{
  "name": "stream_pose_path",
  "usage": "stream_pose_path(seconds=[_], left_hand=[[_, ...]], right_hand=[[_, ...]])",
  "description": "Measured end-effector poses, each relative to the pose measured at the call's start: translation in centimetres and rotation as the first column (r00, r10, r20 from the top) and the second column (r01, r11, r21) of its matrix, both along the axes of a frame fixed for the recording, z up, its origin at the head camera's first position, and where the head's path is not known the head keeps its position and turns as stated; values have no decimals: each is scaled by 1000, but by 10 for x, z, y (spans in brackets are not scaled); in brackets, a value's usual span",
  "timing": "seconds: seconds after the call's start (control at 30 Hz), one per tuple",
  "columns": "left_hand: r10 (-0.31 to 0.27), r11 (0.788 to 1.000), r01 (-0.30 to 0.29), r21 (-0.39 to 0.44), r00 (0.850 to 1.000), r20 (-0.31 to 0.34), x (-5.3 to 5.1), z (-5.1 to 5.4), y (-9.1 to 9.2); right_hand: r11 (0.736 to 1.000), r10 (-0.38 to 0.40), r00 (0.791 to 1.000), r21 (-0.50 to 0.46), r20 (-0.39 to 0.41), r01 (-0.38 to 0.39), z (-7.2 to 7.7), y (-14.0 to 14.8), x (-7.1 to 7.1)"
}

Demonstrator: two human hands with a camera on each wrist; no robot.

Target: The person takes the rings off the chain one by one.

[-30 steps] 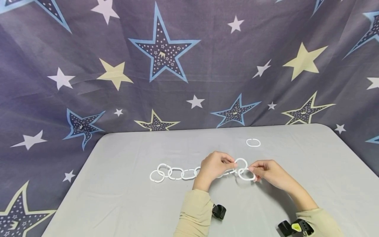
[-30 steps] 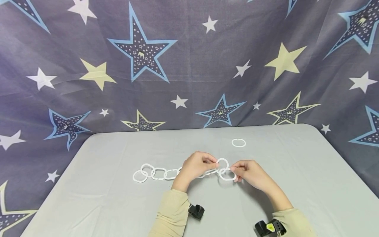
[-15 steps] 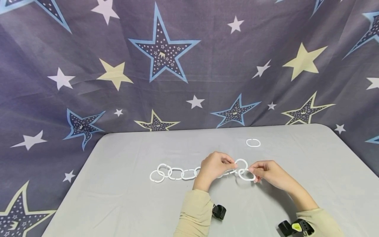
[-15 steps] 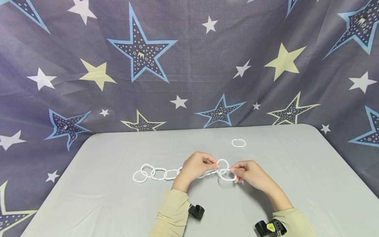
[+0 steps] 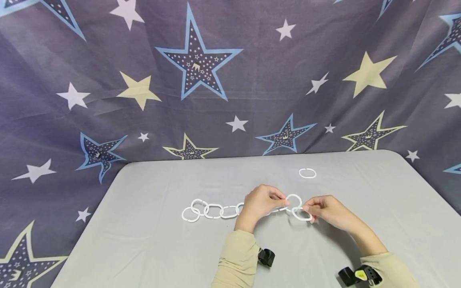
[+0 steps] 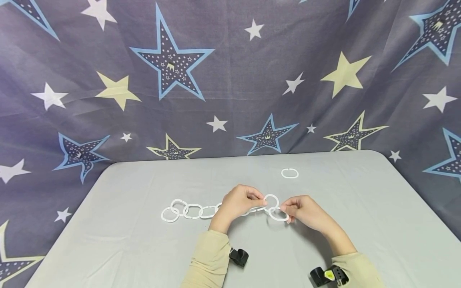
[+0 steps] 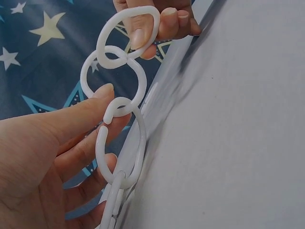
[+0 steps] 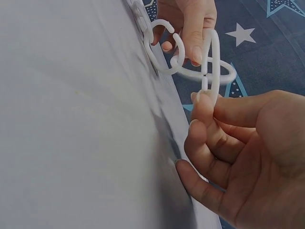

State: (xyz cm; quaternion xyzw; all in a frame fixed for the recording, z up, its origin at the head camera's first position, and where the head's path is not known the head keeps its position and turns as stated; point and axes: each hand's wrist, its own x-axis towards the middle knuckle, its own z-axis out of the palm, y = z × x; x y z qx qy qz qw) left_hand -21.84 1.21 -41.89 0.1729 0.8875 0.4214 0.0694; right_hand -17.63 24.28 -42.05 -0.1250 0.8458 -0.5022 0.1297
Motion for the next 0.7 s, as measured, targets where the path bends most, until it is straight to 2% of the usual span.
stream_pose_path(seconds=[0.43,0.7], left_hand=[[23,1000,-23,-11,1000,2,-2,1,-3],[25,1000,-25,-6,1000,10,-2,0,-2]], right_hand=[[1000,-29,999,-8,-32,29,2,7,-2],[994,-106,991,10,-78,107,8,21,-2]])
